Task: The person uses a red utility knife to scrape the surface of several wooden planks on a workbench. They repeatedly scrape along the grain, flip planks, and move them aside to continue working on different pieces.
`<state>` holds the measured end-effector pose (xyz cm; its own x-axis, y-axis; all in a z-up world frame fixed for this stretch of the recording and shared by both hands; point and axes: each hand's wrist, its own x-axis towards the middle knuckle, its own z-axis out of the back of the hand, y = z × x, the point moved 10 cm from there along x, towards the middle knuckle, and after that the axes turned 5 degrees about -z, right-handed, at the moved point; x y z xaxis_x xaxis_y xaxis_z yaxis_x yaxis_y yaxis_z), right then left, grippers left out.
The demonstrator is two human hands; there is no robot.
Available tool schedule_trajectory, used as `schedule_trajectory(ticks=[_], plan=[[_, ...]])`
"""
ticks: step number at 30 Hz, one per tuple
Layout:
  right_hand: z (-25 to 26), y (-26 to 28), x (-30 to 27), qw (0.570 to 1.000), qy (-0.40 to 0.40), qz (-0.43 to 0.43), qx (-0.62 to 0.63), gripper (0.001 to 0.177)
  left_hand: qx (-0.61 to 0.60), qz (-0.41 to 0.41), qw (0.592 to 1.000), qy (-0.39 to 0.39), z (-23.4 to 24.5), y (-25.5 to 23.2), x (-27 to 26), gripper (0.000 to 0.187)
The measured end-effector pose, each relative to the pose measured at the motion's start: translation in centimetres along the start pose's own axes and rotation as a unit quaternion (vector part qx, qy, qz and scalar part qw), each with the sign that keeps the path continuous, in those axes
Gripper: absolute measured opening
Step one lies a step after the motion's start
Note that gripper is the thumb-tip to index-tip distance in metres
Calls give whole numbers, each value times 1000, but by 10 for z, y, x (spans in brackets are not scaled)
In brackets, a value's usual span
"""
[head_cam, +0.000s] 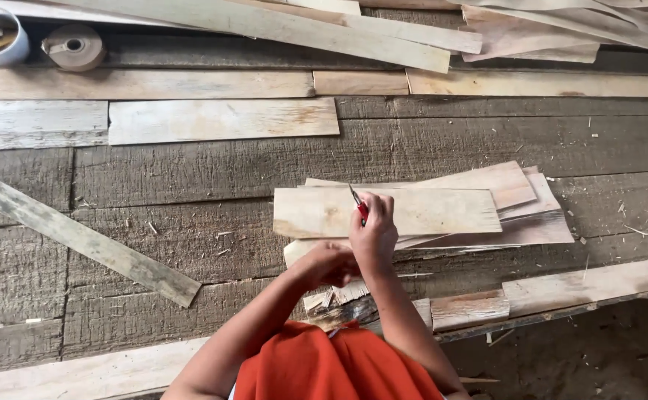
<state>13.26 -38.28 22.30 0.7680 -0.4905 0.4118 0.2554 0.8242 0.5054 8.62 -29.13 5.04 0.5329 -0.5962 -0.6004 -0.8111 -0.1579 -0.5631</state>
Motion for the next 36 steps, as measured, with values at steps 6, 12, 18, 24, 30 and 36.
schedule_trajectory(ticks=[6,12,18,24,30,36], plan=[[-56,-30,-32,968,237,-59,-50,33,323,-411,732,-437,117,-145,-76,22],[-73,0,-59,963,271,3,-11,31,34,-227,915,-331,136,-78,-40,47],[-70,42,-74,959,273,66,27,31,126,-225,905,-338,119,-71,-29,52],[-79,30,-64,963,258,58,44,27,170,-220,900,-337,109,-76,-24,51],[-81,15,-48,971,231,24,57,28,87,-237,921,-298,145,4,77,21],[-85,-27,-29,957,287,-36,-5,29,68,-243,953,-169,33,-5,99,15]])
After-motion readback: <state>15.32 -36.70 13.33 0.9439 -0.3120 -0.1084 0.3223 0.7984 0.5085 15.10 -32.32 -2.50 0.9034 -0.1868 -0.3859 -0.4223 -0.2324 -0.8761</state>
